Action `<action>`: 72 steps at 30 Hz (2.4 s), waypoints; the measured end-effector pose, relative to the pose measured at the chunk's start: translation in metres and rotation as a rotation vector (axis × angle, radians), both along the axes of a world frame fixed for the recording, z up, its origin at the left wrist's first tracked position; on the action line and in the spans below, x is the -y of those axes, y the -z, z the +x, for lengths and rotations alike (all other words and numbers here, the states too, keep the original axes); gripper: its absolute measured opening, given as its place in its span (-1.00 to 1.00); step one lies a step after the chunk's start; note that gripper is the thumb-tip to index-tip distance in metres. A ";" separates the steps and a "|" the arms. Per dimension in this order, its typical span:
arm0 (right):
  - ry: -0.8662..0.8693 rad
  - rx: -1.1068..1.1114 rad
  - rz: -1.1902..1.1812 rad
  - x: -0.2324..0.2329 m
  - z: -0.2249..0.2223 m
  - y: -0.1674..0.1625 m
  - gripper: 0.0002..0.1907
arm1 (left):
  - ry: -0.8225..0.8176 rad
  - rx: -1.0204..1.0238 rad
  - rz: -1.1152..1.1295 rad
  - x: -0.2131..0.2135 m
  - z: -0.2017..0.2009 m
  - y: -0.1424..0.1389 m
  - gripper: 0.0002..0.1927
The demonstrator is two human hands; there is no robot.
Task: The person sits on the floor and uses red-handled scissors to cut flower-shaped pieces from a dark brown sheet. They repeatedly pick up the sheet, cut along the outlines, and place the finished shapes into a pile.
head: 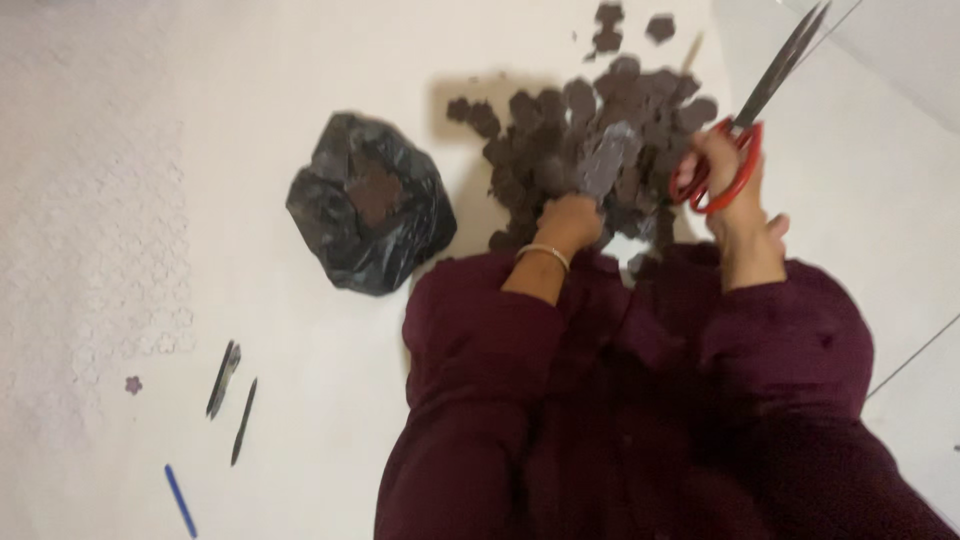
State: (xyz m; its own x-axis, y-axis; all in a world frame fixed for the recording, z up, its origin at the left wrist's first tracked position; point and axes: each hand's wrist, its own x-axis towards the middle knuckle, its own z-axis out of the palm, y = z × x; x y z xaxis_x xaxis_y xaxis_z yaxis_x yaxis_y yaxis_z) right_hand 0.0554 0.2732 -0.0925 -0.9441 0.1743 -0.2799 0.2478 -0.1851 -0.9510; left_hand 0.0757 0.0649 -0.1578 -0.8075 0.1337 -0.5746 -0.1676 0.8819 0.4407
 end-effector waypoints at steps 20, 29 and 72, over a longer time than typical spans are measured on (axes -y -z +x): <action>-0.113 -0.159 -0.004 -0.005 0.010 -0.013 -0.90 | 0.044 -0.134 0.081 -0.011 0.002 -0.010 -0.71; -0.233 -0.129 -0.003 0.003 0.014 -0.017 -0.86 | -0.124 -0.483 0.659 0.008 -0.003 -0.047 -0.72; -0.739 -0.225 0.360 0.053 0.048 -0.046 -0.09 | -0.686 -0.190 1.555 0.018 -0.006 -0.072 -0.73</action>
